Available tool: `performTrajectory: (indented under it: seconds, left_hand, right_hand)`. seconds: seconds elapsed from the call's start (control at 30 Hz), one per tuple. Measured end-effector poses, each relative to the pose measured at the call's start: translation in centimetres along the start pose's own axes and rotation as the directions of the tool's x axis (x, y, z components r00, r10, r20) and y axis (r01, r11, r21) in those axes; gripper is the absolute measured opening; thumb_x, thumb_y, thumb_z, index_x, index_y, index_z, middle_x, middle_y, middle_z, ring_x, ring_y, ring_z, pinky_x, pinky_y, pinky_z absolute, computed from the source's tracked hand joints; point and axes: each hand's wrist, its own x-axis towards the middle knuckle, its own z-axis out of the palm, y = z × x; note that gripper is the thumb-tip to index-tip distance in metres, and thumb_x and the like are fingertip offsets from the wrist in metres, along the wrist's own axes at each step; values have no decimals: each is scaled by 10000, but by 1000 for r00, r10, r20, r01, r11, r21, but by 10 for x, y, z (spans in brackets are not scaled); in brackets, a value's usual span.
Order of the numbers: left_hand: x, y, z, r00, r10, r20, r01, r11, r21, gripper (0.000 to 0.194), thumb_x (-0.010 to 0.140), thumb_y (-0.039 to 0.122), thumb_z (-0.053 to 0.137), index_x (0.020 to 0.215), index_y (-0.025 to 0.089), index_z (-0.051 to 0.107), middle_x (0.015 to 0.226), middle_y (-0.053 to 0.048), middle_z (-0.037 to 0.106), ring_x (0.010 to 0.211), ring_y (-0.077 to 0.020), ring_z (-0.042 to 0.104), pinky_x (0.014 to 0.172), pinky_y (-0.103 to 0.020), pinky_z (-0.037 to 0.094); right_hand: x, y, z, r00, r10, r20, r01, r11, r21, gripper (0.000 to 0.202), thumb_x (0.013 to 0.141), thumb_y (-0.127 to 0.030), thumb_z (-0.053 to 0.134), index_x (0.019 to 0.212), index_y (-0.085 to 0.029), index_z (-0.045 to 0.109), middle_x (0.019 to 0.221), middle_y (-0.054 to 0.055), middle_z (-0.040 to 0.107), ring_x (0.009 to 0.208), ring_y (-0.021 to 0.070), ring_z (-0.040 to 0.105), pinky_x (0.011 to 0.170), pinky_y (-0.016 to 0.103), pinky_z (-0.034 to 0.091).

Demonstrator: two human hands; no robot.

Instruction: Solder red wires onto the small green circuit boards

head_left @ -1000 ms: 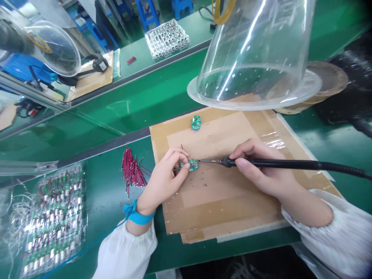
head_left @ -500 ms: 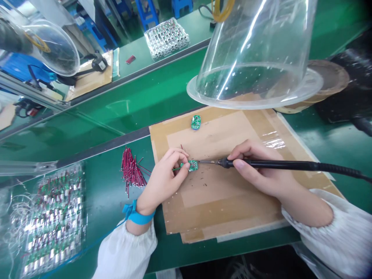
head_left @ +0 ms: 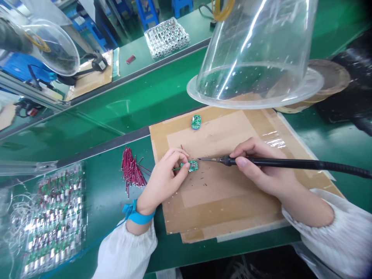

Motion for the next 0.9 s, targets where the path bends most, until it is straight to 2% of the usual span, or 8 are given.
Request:
performTrajectory:
  seconds: [0.37,0.53,0.63,0.8,0.9]
  left_hand:
    - [1,0,-1,1000,11,-3,-11,1000,-4,62,990,180,544,940,215,547,1177,-21,605,1035,-154,585,829,-313,463]
    - [1,0,0,1000,8,-5,-8,1000,-10,68,990,182,543,930,213,552,1196,-35,605,1082,-167,585,849,-323,468]
    - [0,0,0,1000,21,8,-21,1000,-10,67,977,169,552,927,212,551,1197,-36,604,1089,-171,584,858,-324,471]
    - [-1,0,-2,999,33,32,-33,999,-3,71,973,161,553,919,207,550,1211,-46,597,1073,-173,589,807,-312,465]
    - [0,0,-2,999,34,37,-34,999,2,66,978,169,552,924,207,558,1218,-51,600,1050,-174,594,794,-311,465]
  right_hand:
    - [-1,1,1,1000,8,-19,-7,999,40,14,957,-243,632,960,-255,637,763,0,641,606,132,578,529,276,439]
    - [-3,4,4,977,89,-193,-39,968,249,53,964,-286,632,994,-244,644,765,14,604,614,159,577,550,334,430]
    - [-4,4,4,965,111,-239,-32,950,310,80,961,-306,639,969,-227,645,734,15,589,570,159,539,540,354,406]
    - [-6,5,3,987,95,-127,-38,920,390,106,971,-311,631,904,-229,637,767,24,601,633,162,556,570,350,404]
    - [-9,7,2,994,86,-65,-49,893,447,118,988,-325,603,923,-233,639,714,8,571,565,145,501,520,337,357]
